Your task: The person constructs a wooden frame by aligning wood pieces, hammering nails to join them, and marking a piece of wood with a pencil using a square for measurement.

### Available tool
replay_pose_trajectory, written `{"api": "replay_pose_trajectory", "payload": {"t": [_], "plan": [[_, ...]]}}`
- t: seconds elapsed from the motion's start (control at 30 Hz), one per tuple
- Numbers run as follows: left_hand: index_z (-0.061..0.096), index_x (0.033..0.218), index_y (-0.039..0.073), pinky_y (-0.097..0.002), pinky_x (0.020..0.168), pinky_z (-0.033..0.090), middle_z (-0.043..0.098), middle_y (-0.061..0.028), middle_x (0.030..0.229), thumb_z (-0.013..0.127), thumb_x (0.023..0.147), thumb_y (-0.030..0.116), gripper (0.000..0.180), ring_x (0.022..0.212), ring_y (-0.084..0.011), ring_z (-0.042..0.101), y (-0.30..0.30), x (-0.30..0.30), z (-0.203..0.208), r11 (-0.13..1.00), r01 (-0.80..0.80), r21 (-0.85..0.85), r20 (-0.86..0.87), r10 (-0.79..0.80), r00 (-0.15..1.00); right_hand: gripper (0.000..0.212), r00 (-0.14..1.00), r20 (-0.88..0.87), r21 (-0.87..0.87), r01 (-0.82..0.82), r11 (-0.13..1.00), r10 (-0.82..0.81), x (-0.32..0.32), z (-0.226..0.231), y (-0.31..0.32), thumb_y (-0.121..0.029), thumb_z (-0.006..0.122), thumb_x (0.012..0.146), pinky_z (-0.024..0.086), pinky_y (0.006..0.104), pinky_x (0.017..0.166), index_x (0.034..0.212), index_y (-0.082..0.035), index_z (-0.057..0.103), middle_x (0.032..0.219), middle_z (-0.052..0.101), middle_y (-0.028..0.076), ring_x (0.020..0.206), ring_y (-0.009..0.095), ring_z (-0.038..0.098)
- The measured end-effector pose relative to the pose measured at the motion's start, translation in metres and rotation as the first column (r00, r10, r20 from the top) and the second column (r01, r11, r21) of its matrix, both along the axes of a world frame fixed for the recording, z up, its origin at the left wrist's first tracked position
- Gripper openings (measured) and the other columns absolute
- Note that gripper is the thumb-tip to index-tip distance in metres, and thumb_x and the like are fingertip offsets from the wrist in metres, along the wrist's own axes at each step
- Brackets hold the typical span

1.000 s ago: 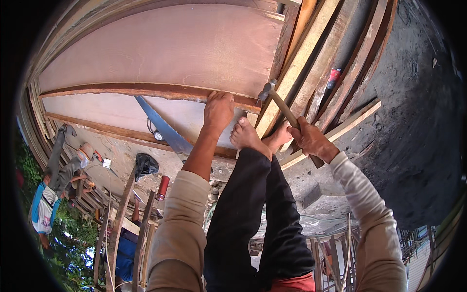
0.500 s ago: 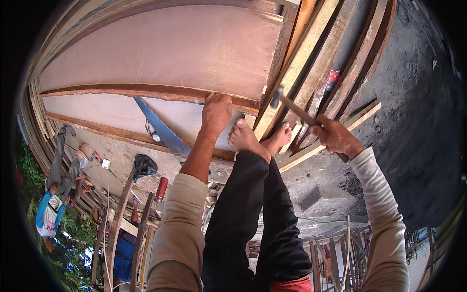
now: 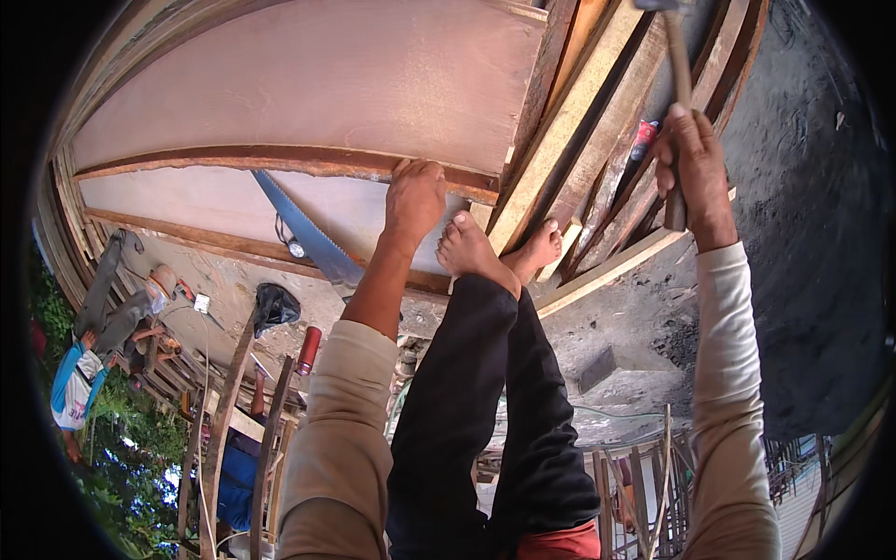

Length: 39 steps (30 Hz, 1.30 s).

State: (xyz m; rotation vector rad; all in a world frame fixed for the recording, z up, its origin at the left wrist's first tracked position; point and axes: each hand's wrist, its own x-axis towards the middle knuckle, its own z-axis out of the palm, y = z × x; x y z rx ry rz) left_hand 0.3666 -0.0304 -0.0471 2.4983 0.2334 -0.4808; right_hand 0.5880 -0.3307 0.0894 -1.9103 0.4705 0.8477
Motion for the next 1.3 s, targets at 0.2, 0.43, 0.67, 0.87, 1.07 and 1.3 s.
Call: {"api": "replay_pose_trajectory", "payload": {"t": [0.2,0.43,0.67,0.87,1.07,1.3], "plan": [[0.068,0.096,0.000,-0.0481,0.105,0.045,0.070,-0.0173,0.100,0.062,0.091,0.012,0.015,0.103,-0.0361,0.064,-0.007,0.009,-0.003,1.000,0.009,-0.023,-0.054,-0.011,0.999,0.037,0.467,-0.175,-0.035,-0.882,0.469,0.867,-0.106,-0.044,-0.030,-0.038,0.053,0.106,0.054,0.0505,0.066,0.110,-0.001,0.052,0.077,0.066,0.024,0.074,0.038,0.069],[0.069,0.099,0.000,-0.0482,0.106,0.045,0.070,-0.0182,0.103,0.062,0.092,0.013,0.016,0.105,-0.0368,0.064,-0.005,-0.003,0.001,0.999,0.006,0.049,0.045,-0.008,0.999,0.043,0.948,0.157,-0.038,0.287,0.957,-0.278,-0.021,-0.015,0.005,-0.043,0.049,0.108,0.054,0.0353,0.052,0.113,-0.001,0.052,0.072,0.059,0.006,0.054,0.018,0.061],[0.068,0.096,0.000,-0.0478,0.102,0.045,0.070,-0.0179,0.103,0.061,0.091,0.012,0.015,0.103,-0.0371,0.063,0.001,0.000,-0.005,1.000,0.002,0.015,0.022,-0.003,1.000,0.043,0.718,-0.324,-0.003,-0.652,0.758,0.616,-0.034,-0.027,-0.019,-0.045,0.051,0.107,0.051,0.0368,0.049,0.109,-0.002,0.052,0.070,0.060,0.011,0.053,0.019,0.061],[0.068,0.097,0.000,-0.0473,0.103,0.044,0.070,-0.0183,0.104,0.060,0.091,0.011,0.016,0.105,-0.0372,0.063,-0.007,0.009,-0.004,1.000,0.018,-0.018,-0.018,-0.018,1.000,0.035,0.808,-0.199,-0.083,-0.578,0.812,0.555,-0.104,-0.041,-0.012,-0.039,0.049,0.109,0.048,0.0337,0.042,0.106,-0.004,0.049,0.066,0.056,0.005,0.048,0.016,0.057],[0.068,0.099,0.000,-0.0485,0.108,0.042,0.070,-0.0185,0.105,0.061,0.092,0.012,0.016,0.106,-0.0379,0.063,-0.006,-0.001,-0.001,1.000,-0.006,0.018,-0.044,0.007,0.999,0.046,0.873,-0.288,-0.143,-0.445,0.884,0.393,-0.057,-0.018,0.022,-0.044,0.053,0.105,0.055,0.0434,0.061,0.117,0.001,0.050,0.075,0.064,0.021,0.065,0.027,0.068],[0.068,0.106,0.001,-0.0515,0.116,0.036,0.070,-0.0179,0.112,0.062,0.092,0.015,0.020,0.116,-0.0343,0.062,0.001,-0.003,-0.003,0.999,0.049,-0.006,-0.070,-0.049,0.996,0.038,0.526,-0.377,0.015,-0.819,0.573,0.762,-0.046,-0.014,0.016,-0.037,0.052,0.107,0.053,0.0509,0.067,0.113,0.000,0.051,0.082,0.066,0.024,0.077,0.038,0.071]]}}
